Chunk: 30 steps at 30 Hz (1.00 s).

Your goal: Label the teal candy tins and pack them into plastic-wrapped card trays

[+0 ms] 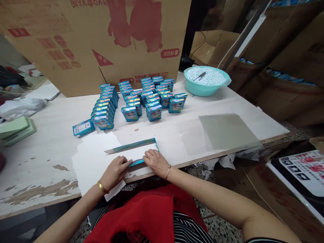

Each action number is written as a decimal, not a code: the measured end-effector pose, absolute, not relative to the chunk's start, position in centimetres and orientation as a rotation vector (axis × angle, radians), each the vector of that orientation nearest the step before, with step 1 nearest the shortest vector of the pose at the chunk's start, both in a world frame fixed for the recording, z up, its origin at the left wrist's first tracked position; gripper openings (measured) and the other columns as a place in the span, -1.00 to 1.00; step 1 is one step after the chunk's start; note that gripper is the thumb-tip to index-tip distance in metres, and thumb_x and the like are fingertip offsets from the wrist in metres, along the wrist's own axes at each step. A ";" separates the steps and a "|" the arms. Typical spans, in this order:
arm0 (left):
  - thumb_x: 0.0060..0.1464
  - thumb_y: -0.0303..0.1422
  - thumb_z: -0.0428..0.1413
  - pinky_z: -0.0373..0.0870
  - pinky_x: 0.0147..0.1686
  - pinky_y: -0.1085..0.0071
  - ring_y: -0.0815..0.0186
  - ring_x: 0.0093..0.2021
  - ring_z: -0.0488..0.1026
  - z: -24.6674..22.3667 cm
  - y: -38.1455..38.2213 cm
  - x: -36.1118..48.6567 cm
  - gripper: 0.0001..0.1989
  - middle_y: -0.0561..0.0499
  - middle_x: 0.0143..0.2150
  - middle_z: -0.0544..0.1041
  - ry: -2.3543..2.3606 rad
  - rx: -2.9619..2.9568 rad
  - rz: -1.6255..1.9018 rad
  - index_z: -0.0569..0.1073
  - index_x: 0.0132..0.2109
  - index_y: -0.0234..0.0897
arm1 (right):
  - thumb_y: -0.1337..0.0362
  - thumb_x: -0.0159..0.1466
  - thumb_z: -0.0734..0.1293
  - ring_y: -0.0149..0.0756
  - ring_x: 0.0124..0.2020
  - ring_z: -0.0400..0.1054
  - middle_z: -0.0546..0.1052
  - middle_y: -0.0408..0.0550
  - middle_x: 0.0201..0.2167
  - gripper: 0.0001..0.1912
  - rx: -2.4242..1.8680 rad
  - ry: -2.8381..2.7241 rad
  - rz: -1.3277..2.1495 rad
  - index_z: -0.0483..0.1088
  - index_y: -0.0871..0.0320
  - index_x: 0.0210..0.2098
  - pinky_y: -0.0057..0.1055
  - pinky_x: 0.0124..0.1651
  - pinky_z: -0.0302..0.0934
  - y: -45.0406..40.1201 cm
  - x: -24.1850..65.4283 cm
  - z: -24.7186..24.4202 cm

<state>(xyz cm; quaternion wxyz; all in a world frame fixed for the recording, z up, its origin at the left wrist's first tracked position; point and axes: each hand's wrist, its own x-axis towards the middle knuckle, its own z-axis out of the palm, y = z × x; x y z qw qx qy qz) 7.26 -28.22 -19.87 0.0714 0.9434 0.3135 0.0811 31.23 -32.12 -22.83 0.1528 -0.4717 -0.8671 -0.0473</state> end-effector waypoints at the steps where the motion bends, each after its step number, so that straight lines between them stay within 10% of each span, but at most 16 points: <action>1: 0.17 -0.47 -0.04 0.29 -0.26 0.30 0.23 -0.27 0.32 -19.9 -28.3 7.4 -0.75 -0.08 -0.28 0.43 0.962 2.772 0.249 0.44 -0.05 -0.27 | 0.48 0.30 0.18 -0.19 -0.25 0.28 0.44 0.06 -0.30 -0.83 -1.390 -2.509 -0.099 0.39 0.24 -0.23 -0.27 -0.21 0.24 -32.1 31.2 -22.6; 15: 0.01 -0.32 0.10 0.08 -0.13 0.22 0.21 -0.23 0.40 -16.0 -24.6 9.8 -0.89 0.03 -0.34 0.56 1.134 2.356 -0.310 0.50 -0.36 -0.22 | 0.33 0.29 0.29 -0.18 -0.14 0.33 0.50 0.10 -0.21 -0.86 -1.619 -2.633 0.594 0.39 0.26 -0.17 -0.38 -0.16 0.10 -29.4 31.3 -18.7; 30: -0.13 -0.14 0.17 0.06 -0.48 0.45 0.42 -0.53 0.13 -16.4 -19.8 9.0 -0.68 0.14 -0.59 0.22 0.784 1.664 -0.388 0.29 -0.53 -0.28 | 0.24 0.23 0.36 -0.38 -0.38 0.24 0.48 -0.06 -0.37 -0.84 -1.475 -2.739 1.059 0.42 0.24 -0.34 -0.50 -0.38 -0.01 -26.2 31.8 -16.2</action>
